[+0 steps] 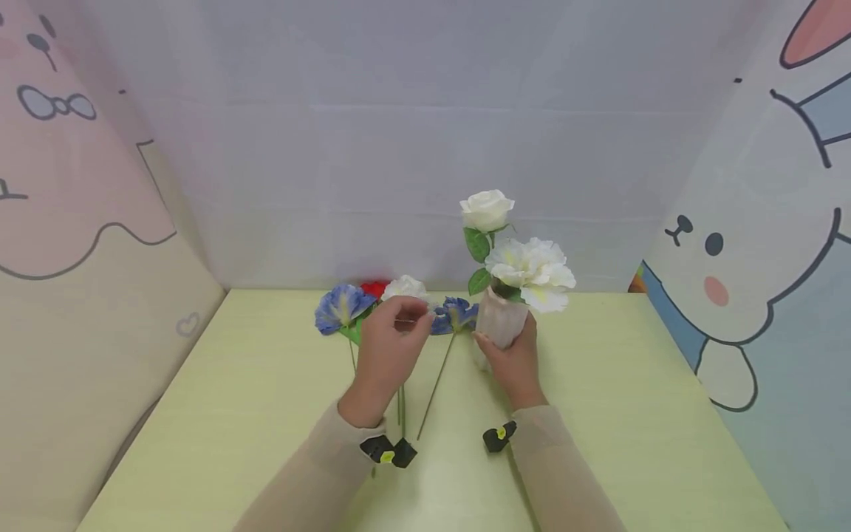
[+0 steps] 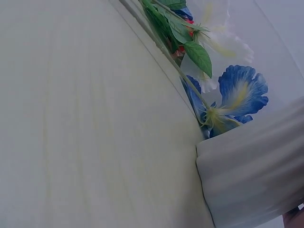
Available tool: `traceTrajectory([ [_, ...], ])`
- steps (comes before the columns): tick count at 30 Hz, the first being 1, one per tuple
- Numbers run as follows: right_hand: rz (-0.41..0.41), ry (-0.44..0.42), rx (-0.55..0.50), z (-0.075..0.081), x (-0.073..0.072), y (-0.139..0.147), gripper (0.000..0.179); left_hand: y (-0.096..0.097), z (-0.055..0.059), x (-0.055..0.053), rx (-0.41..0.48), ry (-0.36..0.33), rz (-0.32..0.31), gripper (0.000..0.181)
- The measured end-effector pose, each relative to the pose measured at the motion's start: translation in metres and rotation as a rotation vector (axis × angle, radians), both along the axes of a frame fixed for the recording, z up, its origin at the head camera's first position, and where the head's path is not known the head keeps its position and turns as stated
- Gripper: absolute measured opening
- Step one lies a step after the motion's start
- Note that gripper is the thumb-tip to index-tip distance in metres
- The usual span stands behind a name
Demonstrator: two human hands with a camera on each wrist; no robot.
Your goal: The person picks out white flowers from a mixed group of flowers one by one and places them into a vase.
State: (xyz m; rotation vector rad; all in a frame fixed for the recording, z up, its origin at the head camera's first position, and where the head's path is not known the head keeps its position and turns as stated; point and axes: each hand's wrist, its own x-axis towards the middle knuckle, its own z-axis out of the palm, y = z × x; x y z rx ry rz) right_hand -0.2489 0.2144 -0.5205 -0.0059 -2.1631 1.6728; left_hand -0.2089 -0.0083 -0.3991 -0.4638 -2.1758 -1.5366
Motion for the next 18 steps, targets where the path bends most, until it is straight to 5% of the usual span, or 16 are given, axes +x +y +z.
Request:
traceTrajectory([
  [8, 0.019, -0.006, -0.008, 0.032, 0.019, -0.013, 0.089, -0.026, -0.034, 0.021, -0.126, 0.154, 0.239, 0.01],
  [12, 0.007, 0.014, 0.024, 0.034, 0.02, -0.015, 0.088, -0.033, -0.056, 0.024, -0.139, 0.133, 0.261, 0.011],
  [18, 0.002, -0.002, 0.014, 0.024, 0.013, -0.009, 0.091, -0.04, -0.075, 0.021, -0.116, 0.021, 0.229, 0.014],
])
